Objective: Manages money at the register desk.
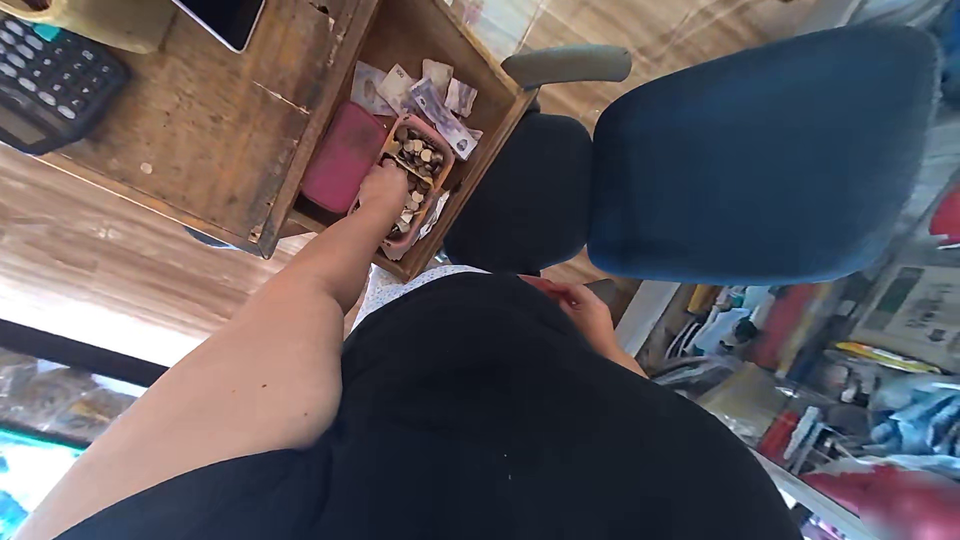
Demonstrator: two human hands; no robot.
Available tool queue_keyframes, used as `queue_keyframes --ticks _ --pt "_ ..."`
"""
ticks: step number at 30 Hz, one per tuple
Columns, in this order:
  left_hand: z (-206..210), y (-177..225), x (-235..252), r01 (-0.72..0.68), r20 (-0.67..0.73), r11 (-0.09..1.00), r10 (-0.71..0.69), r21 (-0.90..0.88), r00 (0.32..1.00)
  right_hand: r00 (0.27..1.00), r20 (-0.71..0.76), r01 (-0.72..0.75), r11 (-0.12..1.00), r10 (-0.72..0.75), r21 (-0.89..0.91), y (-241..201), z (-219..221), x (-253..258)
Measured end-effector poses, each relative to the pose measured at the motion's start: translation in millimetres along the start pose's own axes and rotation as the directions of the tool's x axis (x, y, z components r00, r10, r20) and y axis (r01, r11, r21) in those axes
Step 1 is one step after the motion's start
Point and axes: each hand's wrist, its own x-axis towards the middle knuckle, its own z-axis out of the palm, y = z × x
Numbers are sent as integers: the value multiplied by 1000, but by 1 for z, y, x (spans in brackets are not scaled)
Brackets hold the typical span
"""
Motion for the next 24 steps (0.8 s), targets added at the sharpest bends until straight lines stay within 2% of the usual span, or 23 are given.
queue_keyframes --ticks 6,9,12,15,18,20,21,24 --pt "-15 -6 5 -85 111 996 82 25 991 996 -18 -92 995 92 48 -6 8 -15" --pt "-32 -5 11 -156 184 973 187 -167 965 988 -38 -144 987 147 66 -7 14 -25" --pt "-49 35 2 -220 180 870 326 -441 928 975 7 -222 971 222 83 -5 25 -32" --pt "-41 96 -7 -421 142 741 563 -524 814 964 39 -264 958 261 115 -11 33 -37" --pt "-8 142 -6 -638 241 680 729 -362 641 959 16 -284 953 284 105 -20 33 -39" --pt "19 145 5 -749 359 647 740 -146 569 955 -14 -294 952 296 88 -20 34 -41" --pt "29 139 9 -763 424 645 704 -47 569 950 -9 -312 946 313 85 -20 33 -41" --pt "41 135 -1 -681 580 699 468 219 667 927 41 -376 922 374 88 -27 30 -40"
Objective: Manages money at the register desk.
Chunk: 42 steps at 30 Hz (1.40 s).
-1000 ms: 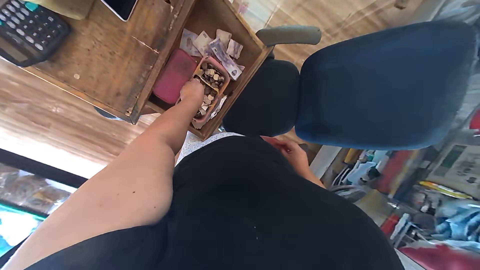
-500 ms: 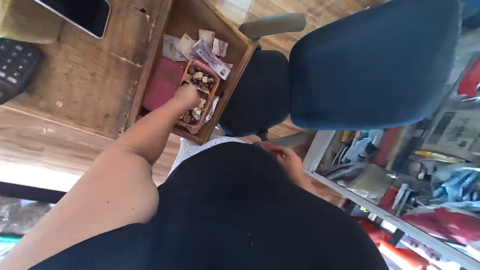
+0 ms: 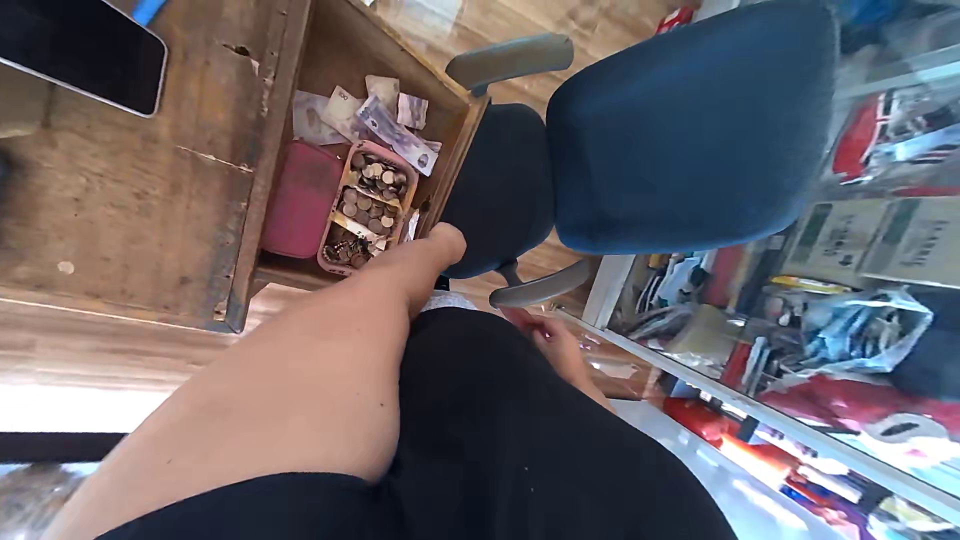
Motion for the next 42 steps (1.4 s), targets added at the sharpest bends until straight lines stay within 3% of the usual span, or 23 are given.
queue_keyframes --ticks 2,7,13,14,16,18,20,22,24,26,29,31,32,34,36,37,40,42 --pt "-1 8 2 105 54 994 -105 6 993 999 52 -12 1000 12 -1 -6 -1 -2" --pt "-1 17 -1 191 62 981 -189 -29 980 989 85 111 986 -122 124 1 9 -8" --pt "-23 18 -30 283 68 955 -289 88 955 989 95 96 981 -113 166 6 -1 -18" --pt "-29 15 -36 310 53 948 -314 73 948 987 152 34 985 -60 168 -11 -14 -22" --pt "-41 3 -44 389 21 920 -390 38 920 918 361 -229 961 161 155 -67 -57 -40" --pt "-49 -16 -49 491 -21 871 -491 -19 871 888 404 -313 934 222 174 -77 -75 -53" --pt "-45 -45 -50 591 -64 805 -593 -51 803 901 398 -283 929 172 240 -36 -67 -52" --pt "-39 -77 -53 725 -70 647 -755 -236 652 917 363 -298 891 167 343 0 -61 -50" --pt "-27 -100 -71 778 -58 492 -856 -391 513 906 360 -358 855 221 375 9 -71 -61" --pt "-12 -102 -110 775 -77 502 -854 -383 515 896 361 -385 855 257 347 13 -82 -72" --pt "32 -80 -157 663 -142 645 -749 -380 647 954 293 -160 926 57 343 77 -60 -55" --pt "79 -59 -159 456 -166 673 -648 -582 743 941 338 -167 871 1 463 113 -42 -23" --pt "103 -42 -158 324 -155 599 -610 -732 777 944 328 -160 838 -24 522 130 -27 -2" --pt "143 13 -166 61 -125 290 -583 -955 803 956 279 -74 845 -92 530 136 -11 31" --pt "177 65 -177 -158 -99 -58 -559 -986 823 941 280 38 884 -188 466 104 -11 44" --pt "192 80 -184 -215 -102 -156 -531 -964 841 929 281 110 904 -241 413 77 -14 43" --pt "229 88 -221 -300 -138 -219 -546 -928 827 854 278 396 895 -441 203 -7 -15 22" --pt "245 79 -254 -399 -136 -267 -659 -877 740 770 271 558 816 -578 151 -62 -5 -4"
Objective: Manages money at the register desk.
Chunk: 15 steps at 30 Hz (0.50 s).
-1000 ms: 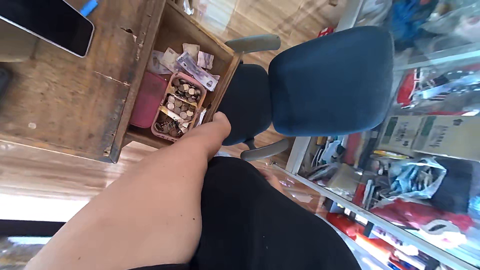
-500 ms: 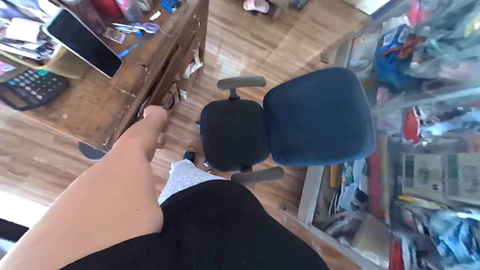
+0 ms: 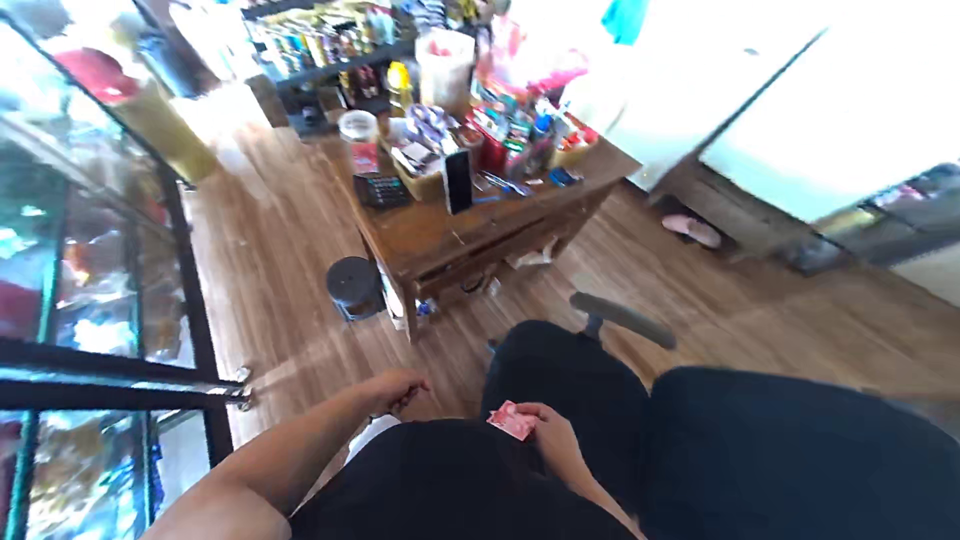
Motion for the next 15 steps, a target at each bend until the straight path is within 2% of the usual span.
queue_keyframes --ticks 3,5,8,12,15 --pt "-51 5 -34 -93 -198 984 62 -151 978 968 129 225 973 -217 -47 -75 45 11" --pt "-93 -4 -54 -119 -305 980 67 -157 950 907 248 361 932 -341 -38 -118 87 15" --pt "-159 -38 -90 -116 -419 945 -25 -306 908 798 422 486 873 -430 -30 -175 161 25" --pt "-234 -94 -141 -107 -449 930 -67 -352 891 688 512 594 804 -514 9 -244 255 46" --pt "-277 -118 -172 -220 -467 898 18 -382 884 627 534 629 773 -567 83 -293 318 52"
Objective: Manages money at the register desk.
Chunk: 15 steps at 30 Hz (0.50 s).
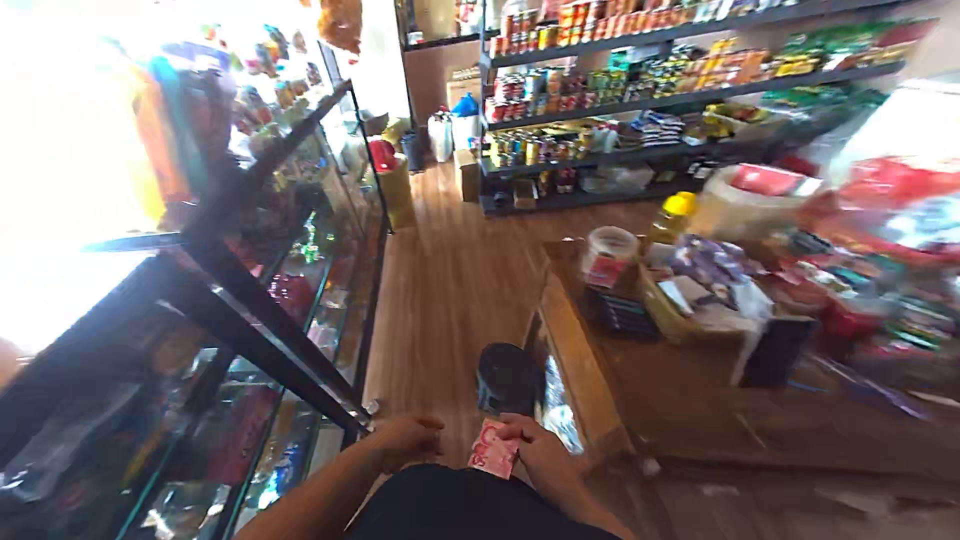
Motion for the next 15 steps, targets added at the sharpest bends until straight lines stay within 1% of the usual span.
queue_keyframes --ticks 3,5,7,9,12,14,15 --pt "-29 28 -10 -126 -48 964 118 -232 992 993 23 114 993 -115 37 -33 34 47" --pt "-44 49 -16 -223 -76 922 210 -317 975 976 69 205 978 -208 44 -52 51 77" --pt "-63 60 -6 -308 -98 898 292 -314 951 954 113 270 958 -279 94 -67 64 111" --pt "-81 69 4 -351 -160 890 316 -292 935 916 117 367 920 -383 139 -77 77 151" --pt "-107 87 17 -362 -298 893 281 -266 912 851 99 491 847 -517 204 -85 90 208" --pt "-127 106 29 -333 -339 920 251 -208 906 822 79 531 810 -563 246 -88 92 242" --pt "-138 116 40 -317 -333 930 244 -187 911 819 75 534 803 -569 263 -90 90 258"
